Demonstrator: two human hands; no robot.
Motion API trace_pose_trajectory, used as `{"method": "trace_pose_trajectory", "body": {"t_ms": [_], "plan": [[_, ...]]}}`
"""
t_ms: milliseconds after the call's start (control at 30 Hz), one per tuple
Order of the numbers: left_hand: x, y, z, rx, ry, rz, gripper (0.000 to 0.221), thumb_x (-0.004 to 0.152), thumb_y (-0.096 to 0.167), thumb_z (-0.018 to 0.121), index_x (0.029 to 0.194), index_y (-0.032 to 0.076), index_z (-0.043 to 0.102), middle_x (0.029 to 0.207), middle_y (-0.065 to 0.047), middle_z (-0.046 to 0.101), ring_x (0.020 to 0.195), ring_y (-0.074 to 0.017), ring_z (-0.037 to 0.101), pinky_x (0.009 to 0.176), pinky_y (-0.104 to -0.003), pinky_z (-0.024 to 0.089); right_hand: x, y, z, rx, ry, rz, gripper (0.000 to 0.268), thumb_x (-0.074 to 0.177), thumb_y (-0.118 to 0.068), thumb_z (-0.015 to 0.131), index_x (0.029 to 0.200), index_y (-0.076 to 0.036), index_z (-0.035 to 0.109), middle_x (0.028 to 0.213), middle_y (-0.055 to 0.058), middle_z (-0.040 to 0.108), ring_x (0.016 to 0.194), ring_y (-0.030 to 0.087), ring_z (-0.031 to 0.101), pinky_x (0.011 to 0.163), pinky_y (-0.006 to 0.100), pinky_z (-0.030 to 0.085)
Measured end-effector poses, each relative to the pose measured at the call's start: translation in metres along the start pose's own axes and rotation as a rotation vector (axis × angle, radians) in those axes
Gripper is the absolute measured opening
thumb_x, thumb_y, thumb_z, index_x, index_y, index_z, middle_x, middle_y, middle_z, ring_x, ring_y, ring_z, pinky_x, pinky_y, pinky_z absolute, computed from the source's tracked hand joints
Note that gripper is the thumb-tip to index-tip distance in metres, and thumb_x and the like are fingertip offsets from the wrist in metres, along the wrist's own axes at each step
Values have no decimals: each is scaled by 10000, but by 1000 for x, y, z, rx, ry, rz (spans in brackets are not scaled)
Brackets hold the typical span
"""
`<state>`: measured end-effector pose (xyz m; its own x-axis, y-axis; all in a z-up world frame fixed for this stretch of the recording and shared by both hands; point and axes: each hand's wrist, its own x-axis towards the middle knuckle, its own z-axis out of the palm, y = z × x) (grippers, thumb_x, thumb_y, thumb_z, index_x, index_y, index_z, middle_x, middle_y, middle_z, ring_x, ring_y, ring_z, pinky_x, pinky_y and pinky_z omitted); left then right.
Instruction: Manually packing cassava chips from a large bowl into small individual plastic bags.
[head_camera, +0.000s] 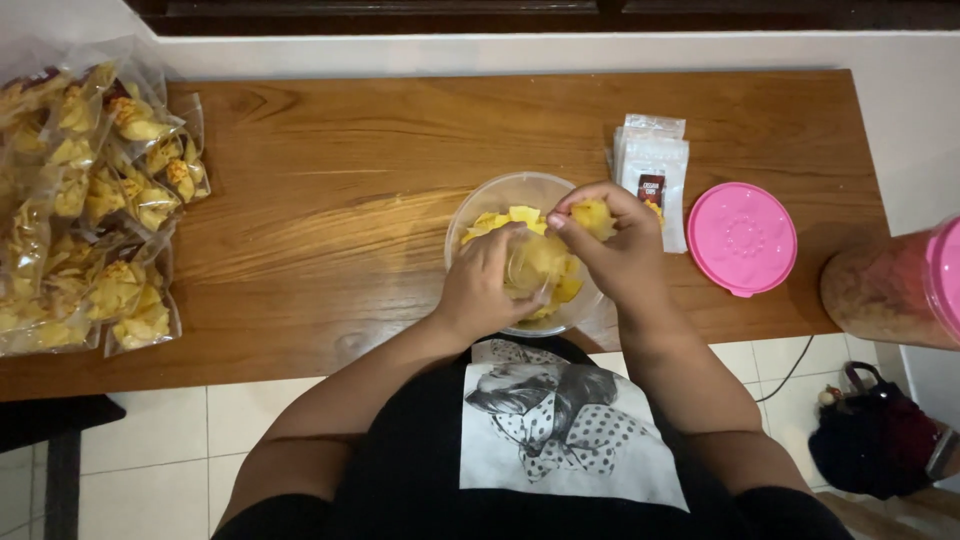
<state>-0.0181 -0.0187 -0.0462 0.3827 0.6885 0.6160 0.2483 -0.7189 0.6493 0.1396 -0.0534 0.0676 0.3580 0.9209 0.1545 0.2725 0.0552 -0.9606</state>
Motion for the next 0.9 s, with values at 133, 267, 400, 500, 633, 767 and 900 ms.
{"method": "trace_pose_trajectory", "body": {"t_ms": [133, 267, 400, 500, 633, 767, 900], "plan": [[0, 1, 0, 20, 17, 24, 762, 645, 416, 829, 1263, 43, 585, 1179, -136, 667, 1062, -306, 689, 993, -410, 517, -3, -6, 5, 0, -25, -14, 190, 813, -43, 864, 958, -93, 752, 755, 67, 688, 696, 124, 639, 654, 235, 562], [-1, 0, 0, 35, -14, 4, 748, 659, 422, 819, 1263, 61, 565, 1204, -129, 659, 1093, -298, 683, 999, -417, 512, -3, -4, 5, 25, -53, -31, 165, 840, -15, 828, 966, -63, 733, 765, 86, 678, 704, 121, 607, 646, 252, 551], [0, 1, -2, 42, -29, 9, 690, 719, 398, 800, 1262, 52, 553, 1202, -135, 655, 1085, -301, 684, 988, -425, 518, -4, -10, 2, 3, -107, -96, 183, 824, 14, 819, 967, -49, 725, 783, 84, 667, 734, 134, 594, 687, 284, 545], [-2, -2, -2, 5, -50, 11, 722, 738, 407, 797, 1295, 34, 527, 1223, -157, 643, 1099, -323, 677, 985, -453, 519, -8, -6, -7, -221, -191, -187, 210, 774, 58, 799, 948, -40, 732, 760, 136, 670, 653, 228, 618, 617, 337, 514], [-2, -2, -1, 25, -38, 13, 755, 714, 381, 809, 1316, 24, 528, 1156, -136, 651, 1067, -312, 682, 986, -432, 519, -12, -21, -10, -290, -280, -228, 276, 727, 75, 783, 965, -55, 734, 814, 139, 710, 705, 299, 665, 654, 386, 534], [-3, -1, -1, 20, -53, 17, 776, 697, 351, 831, 1321, 7, 522, 1133, -139, 654, 1040, -327, 688, 967, -451, 526, -11, -28, -12, -313, -292, -265, 370, 695, 62, 835, 1031, -49, 726, 888, 156, 711, 764, 317, 680, 682, 403, 547], [-4, -2, -1, 19, -63, 7, 791, 703, 372, 826, 1329, 0, 516, 1120, -138, 657, 1034, -328, 690, 959, -456, 530, -10, -31, -12, -367, -293, -277, 503, 640, 8, 918, 1082, -20, 679, 903, 196, 660, 768, 377, 671, 656, 445, 557]]}}
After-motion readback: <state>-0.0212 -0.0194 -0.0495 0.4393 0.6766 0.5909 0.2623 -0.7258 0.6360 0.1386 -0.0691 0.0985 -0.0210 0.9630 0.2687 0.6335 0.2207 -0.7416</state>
